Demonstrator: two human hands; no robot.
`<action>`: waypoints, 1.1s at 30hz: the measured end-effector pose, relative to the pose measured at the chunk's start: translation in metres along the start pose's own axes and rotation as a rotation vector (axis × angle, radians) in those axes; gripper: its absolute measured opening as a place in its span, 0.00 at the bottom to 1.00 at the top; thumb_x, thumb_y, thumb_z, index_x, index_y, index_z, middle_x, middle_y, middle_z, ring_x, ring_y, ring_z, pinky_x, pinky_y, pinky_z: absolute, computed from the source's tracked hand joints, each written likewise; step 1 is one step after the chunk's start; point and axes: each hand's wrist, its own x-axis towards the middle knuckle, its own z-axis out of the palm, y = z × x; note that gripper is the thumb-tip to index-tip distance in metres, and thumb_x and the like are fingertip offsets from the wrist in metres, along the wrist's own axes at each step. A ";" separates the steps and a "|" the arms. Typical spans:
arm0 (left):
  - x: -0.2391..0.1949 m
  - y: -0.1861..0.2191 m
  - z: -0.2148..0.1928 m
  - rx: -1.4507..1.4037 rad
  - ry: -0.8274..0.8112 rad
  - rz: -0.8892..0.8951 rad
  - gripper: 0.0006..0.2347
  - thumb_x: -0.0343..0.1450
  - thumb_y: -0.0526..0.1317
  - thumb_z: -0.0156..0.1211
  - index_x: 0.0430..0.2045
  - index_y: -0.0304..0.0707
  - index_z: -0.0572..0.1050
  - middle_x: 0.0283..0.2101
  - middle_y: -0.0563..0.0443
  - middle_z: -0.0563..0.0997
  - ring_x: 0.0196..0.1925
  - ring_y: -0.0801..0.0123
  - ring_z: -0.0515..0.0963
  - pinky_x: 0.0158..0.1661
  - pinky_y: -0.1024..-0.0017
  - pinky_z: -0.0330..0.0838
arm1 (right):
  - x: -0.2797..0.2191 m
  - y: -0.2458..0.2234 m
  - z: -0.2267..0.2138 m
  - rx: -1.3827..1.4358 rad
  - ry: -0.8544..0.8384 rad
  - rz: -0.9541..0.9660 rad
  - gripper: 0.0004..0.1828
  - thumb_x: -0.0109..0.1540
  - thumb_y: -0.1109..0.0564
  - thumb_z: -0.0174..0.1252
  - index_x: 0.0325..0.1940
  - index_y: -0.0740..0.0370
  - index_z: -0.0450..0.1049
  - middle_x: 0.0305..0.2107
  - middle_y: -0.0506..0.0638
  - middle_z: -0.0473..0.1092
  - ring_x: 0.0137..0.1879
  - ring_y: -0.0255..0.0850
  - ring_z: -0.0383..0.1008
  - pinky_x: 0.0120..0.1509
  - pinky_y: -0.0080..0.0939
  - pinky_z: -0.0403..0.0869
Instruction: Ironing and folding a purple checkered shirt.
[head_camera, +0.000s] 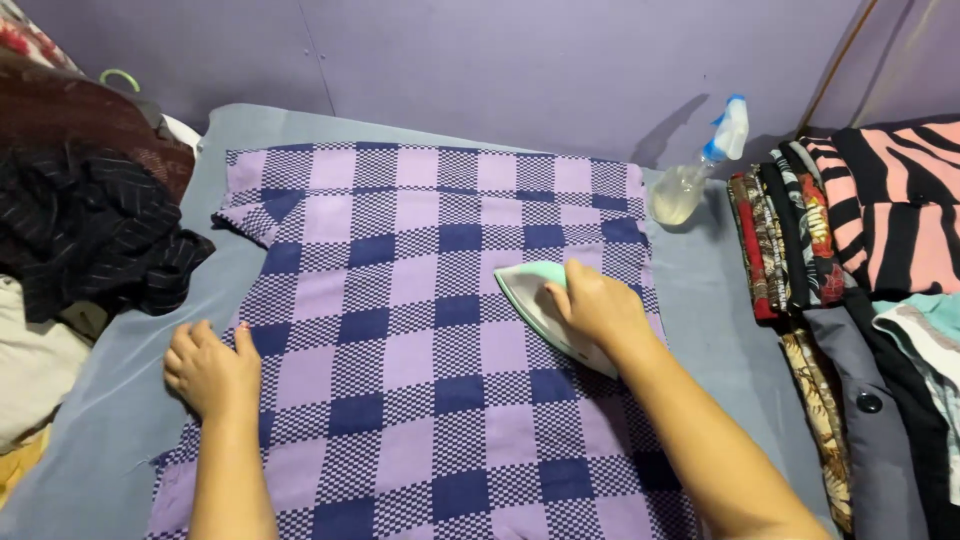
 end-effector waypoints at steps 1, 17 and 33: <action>0.004 0.005 -0.004 0.003 0.003 -0.009 0.25 0.77 0.53 0.62 0.58 0.25 0.71 0.67 0.31 0.69 0.72 0.39 0.65 0.72 0.42 0.52 | 0.014 -0.007 0.005 0.001 -0.001 -0.010 0.21 0.64 0.39 0.55 0.43 0.60 0.69 0.30 0.61 0.76 0.34 0.62 0.78 0.36 0.62 0.76; 0.095 -0.009 0.034 -0.633 -0.632 -0.506 0.24 0.67 0.55 0.71 0.36 0.25 0.81 0.36 0.37 0.84 0.37 0.59 0.82 0.38 0.61 0.75 | 0.007 -0.015 -0.002 -0.025 -0.070 -0.100 0.22 0.62 0.36 0.56 0.39 0.57 0.68 0.27 0.57 0.76 0.32 0.59 0.78 0.35 0.59 0.75; 0.123 -0.001 0.043 -1.208 -1.001 -0.606 0.11 0.70 0.40 0.62 0.38 0.29 0.79 0.36 0.44 0.85 0.33 0.65 0.84 0.33 0.66 0.78 | 0.082 -0.141 0.030 0.065 -0.029 -0.315 0.22 0.64 0.37 0.56 0.41 0.59 0.67 0.28 0.58 0.75 0.32 0.59 0.78 0.33 0.58 0.75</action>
